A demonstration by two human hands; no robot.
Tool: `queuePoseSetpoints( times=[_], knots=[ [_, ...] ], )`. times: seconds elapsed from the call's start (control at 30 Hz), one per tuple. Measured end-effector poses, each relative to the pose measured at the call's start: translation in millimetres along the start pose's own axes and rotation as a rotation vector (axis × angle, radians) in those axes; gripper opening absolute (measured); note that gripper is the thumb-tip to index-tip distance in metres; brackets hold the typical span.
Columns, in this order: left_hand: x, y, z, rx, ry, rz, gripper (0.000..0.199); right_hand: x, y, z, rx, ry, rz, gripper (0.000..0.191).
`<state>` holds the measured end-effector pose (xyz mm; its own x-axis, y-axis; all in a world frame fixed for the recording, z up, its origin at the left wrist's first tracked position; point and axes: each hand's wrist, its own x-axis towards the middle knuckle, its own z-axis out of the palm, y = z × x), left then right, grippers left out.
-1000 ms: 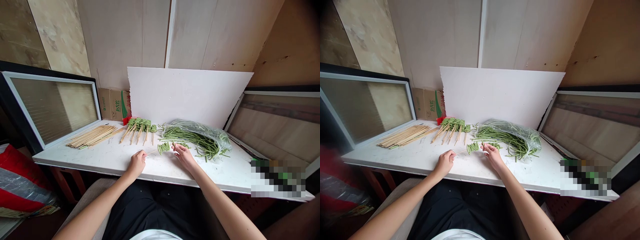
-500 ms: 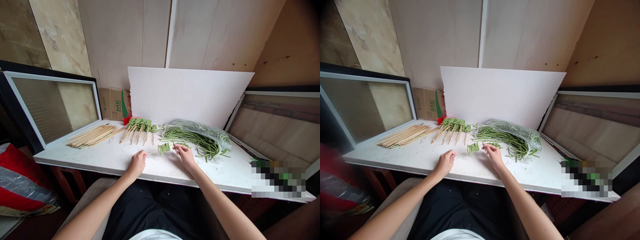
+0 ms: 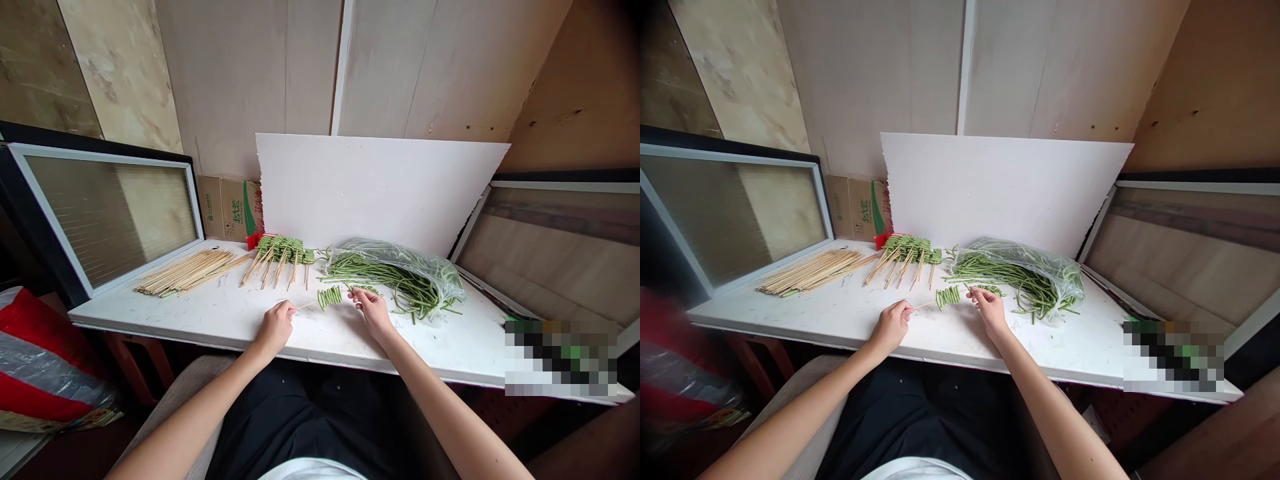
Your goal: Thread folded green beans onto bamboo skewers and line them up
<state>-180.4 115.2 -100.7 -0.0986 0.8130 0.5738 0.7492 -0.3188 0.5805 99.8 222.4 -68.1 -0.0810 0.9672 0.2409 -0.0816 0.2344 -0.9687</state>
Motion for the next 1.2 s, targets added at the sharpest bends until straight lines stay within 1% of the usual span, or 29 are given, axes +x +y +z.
queuePoseSetpoints(
  times=[0.37, 0.6, 0.93, 1.1, 1.2],
  knots=[
    [0.8, 3.6, -2.0, 0.001, -0.006, -0.025, 0.030, -1.1, -1.1, 1.1, -0.006, -0.021, -0.006, 0.051],
    [0.3, 4.2, -2.2, 0.003, -0.007, -0.023, 0.029, 0.1, 1.2, 0.1, 0.009, -0.025, 0.013, 0.046],
    [0.3, 2.1, -1.0, 0.028, 0.000, -0.023, 0.028, -0.4, -0.1, 0.9, 0.020, -0.021, 0.013, 0.047],
    [0.3, 1.3, -1.3, 0.047, 0.000, -0.012, 0.027, -0.7, -0.7, 1.7, -0.024, -0.025, -0.002, 0.053],
    [0.1, 1.2, -1.5, 0.053, 0.002, -0.007, 0.027, -1.1, -0.7, 1.5, -0.051, -0.025, -0.018, 0.053]
  ],
)
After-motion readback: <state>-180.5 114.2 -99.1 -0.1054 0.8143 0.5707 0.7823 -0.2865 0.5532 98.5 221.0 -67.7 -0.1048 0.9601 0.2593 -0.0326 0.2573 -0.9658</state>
